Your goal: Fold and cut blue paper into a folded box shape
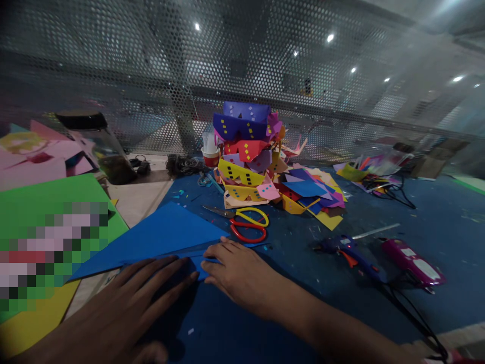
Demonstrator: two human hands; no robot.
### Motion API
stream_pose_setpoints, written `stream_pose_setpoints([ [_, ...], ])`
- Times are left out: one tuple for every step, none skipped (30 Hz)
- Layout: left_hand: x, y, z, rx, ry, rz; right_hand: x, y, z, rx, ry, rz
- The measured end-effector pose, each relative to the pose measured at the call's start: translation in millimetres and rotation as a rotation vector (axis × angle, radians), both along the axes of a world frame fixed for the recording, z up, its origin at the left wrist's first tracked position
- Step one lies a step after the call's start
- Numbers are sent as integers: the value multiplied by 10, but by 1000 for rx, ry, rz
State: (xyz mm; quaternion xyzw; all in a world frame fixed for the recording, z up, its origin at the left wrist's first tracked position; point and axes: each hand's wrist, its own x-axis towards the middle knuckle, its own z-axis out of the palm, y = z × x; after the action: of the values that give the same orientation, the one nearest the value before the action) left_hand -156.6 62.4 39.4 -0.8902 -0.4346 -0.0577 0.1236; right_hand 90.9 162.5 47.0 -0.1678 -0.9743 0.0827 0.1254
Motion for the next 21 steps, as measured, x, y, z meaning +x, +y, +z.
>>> stream_pose_setpoints([
  [2,2,10,4,3,-1,0,-1,1,0,3,0],
  [5,5,20,13,3,-4,-1,-3,2,-2,10,0],
  [6,9,30,22,5,-6,-1,-5,4,-5,17,0],
  [8,15,40,34,7,-10,-1,-8,6,-9,19,-1],
  [8,22,47,43,10,-14,0,-10,9,-15,19,-3],
  [8,30,51,51,12,-21,1,-13,13,-22,16,-7],
  [5,38,51,60,10,-30,3,-15,17,-31,10,-9],
  [1,46,47,68,7,-39,6,-16,20,-38,7,-9],
  [-5,52,39,78,3,-50,9,-17,23,-45,6,-10],
  [-13,57,28,91,-4,-59,12,-17,25,-53,5,-12],
  [-20,59,15,100,-10,-63,14,-18,25,-63,6,-13],
  [-26,60,3,101,-19,-61,13,-18,25,-74,8,-15],
  [-31,60,-7,93,-27,-56,10,-19,24,-88,14,-20],
  [-34,60,-13,77,-34,-50,2,-21,22,-106,22,-31],
  [-35,60,-15,62,-43,-47,-9,-26,19,-125,35,-44],
  [-33,61,-13,46,-50,-44,-25,-33,17,-147,55,-64],
  [-29,64,-7,36,-57,-45,-44,-42,14,-169,81,-91],
  [-24,67,1,28,-60,-44,-66,-55,12,-193,109,-124],
  [-18,71,9,22,-61,-43,-90,-70,10,-214,140,-159],
  [-12,75,14,20,-61,-41,-115,-87,7,-231,166,-194],
  [-8,78,15,21,-59,-45,-141,-104,3,-243,188,-226],
])
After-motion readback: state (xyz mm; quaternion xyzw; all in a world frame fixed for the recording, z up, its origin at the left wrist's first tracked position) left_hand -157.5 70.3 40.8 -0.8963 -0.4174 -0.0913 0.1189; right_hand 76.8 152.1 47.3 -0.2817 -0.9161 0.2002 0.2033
